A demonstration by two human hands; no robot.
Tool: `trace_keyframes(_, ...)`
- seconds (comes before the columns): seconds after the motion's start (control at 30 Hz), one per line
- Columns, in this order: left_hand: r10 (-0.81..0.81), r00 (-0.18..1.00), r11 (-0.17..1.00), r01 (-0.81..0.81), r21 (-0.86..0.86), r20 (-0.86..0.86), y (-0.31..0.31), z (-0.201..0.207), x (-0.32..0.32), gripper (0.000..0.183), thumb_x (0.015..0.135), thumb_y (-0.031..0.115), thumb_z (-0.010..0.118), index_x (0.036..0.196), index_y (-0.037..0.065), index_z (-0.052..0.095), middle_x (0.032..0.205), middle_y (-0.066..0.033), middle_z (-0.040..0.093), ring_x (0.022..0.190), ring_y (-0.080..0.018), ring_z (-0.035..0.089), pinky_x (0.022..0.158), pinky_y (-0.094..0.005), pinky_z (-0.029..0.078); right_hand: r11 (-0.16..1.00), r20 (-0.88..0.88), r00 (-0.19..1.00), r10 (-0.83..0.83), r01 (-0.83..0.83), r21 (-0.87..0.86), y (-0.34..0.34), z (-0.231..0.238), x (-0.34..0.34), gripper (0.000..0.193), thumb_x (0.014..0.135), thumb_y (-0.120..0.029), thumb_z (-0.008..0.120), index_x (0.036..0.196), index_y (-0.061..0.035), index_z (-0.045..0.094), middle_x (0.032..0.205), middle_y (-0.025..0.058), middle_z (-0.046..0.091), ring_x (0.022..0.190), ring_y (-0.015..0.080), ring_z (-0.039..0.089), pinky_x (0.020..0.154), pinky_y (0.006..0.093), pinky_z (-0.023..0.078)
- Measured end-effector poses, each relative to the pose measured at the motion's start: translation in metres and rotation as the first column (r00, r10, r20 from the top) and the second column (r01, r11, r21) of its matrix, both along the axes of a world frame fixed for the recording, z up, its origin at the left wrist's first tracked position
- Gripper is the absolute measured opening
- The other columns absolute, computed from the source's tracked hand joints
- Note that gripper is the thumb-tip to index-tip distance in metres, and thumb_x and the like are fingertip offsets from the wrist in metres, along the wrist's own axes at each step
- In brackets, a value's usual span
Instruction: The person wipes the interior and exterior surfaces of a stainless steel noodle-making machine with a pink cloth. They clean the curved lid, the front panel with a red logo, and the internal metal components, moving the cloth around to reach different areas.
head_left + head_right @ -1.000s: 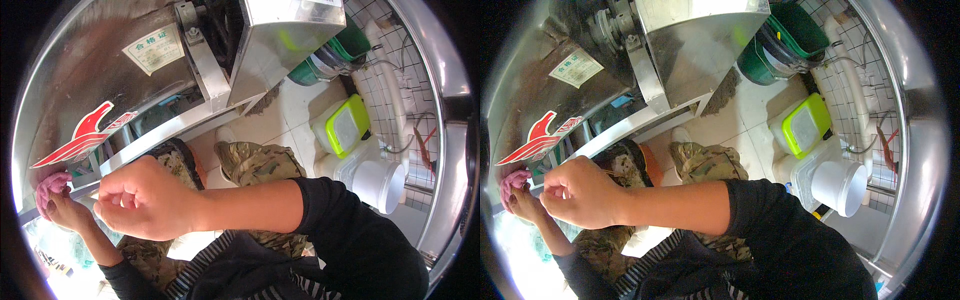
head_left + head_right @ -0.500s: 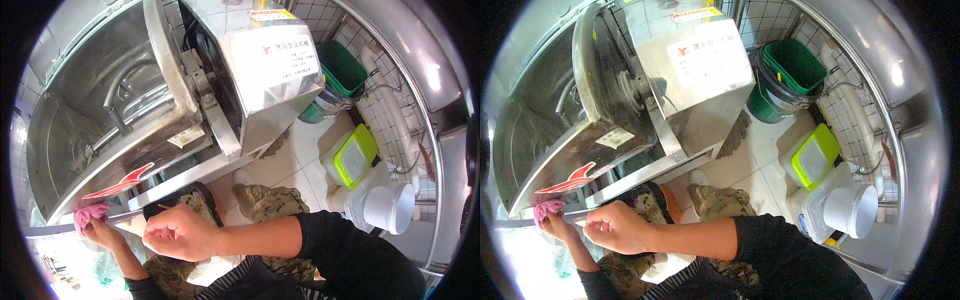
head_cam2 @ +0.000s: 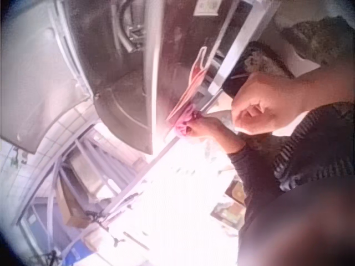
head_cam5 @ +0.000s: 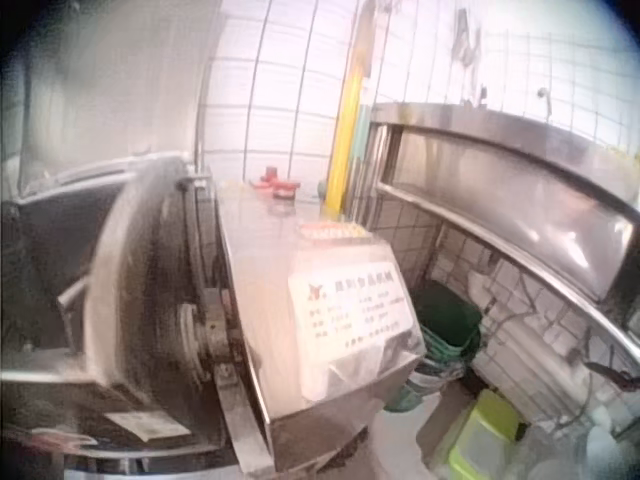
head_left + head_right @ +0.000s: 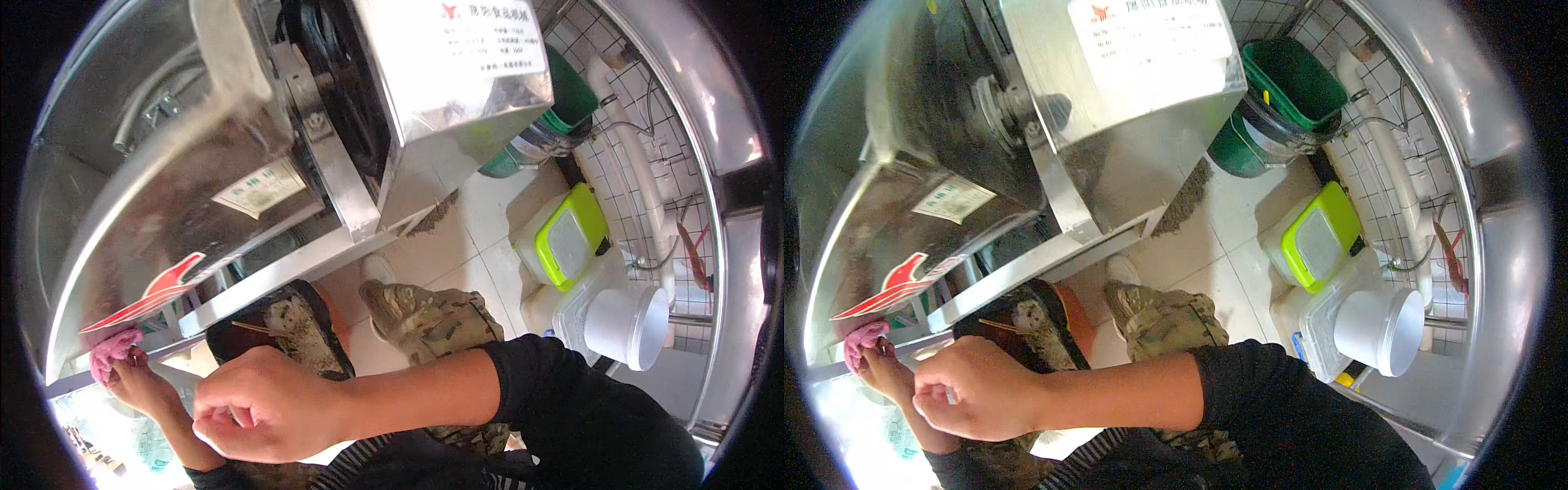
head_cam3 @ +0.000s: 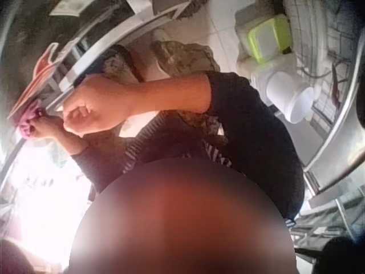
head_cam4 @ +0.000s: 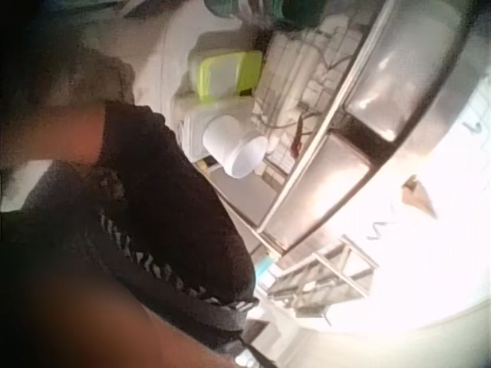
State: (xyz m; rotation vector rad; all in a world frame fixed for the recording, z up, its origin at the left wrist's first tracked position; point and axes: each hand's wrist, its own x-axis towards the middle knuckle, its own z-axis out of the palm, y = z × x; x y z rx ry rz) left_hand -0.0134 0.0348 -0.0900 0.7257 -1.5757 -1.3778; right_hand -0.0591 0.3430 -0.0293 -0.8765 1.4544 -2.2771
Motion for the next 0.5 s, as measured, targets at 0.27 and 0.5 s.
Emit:
trace_keyframes(0.27,0.028,0.989,0.967,-0.063,0.245,0.144,0.011,-0.040,-0.003,0.008,0.103,0.012,0.058,0.109,0.008,0.061,0.097,-0.0027,0.066,0.076,-0.0102,0.056,0.068,-0.0237,0.046,0.993,0.046,0.997,0.056,-0.060,0.099,0.000,0.004,-0.001,0.018,0.086,-0.016,0.070,0.077,-0.0006,0.066,0.070,0.0169,0.068,0.066,0.0351,0.070,0.059,0.0422,0.054)
trace_keyframes(0.5,-0.033,0.994,0.999,0.031,0.016,0.109,0.002,-0.026,-0.001,0.010,0.104,0.015,0.060,0.108,0.006,0.061,0.097,-0.0031,0.067,0.079,-0.0111,0.059,0.069,-0.0248,0.045,0.999,0.034,0.999,0.029,-0.030,0.041,0.001,0.002,0.003,0.014,0.084,-0.014,0.071,0.078,-0.0022,0.066,0.070,0.0156,0.068,0.066,0.0347,0.070,0.059,0.0420,0.053)
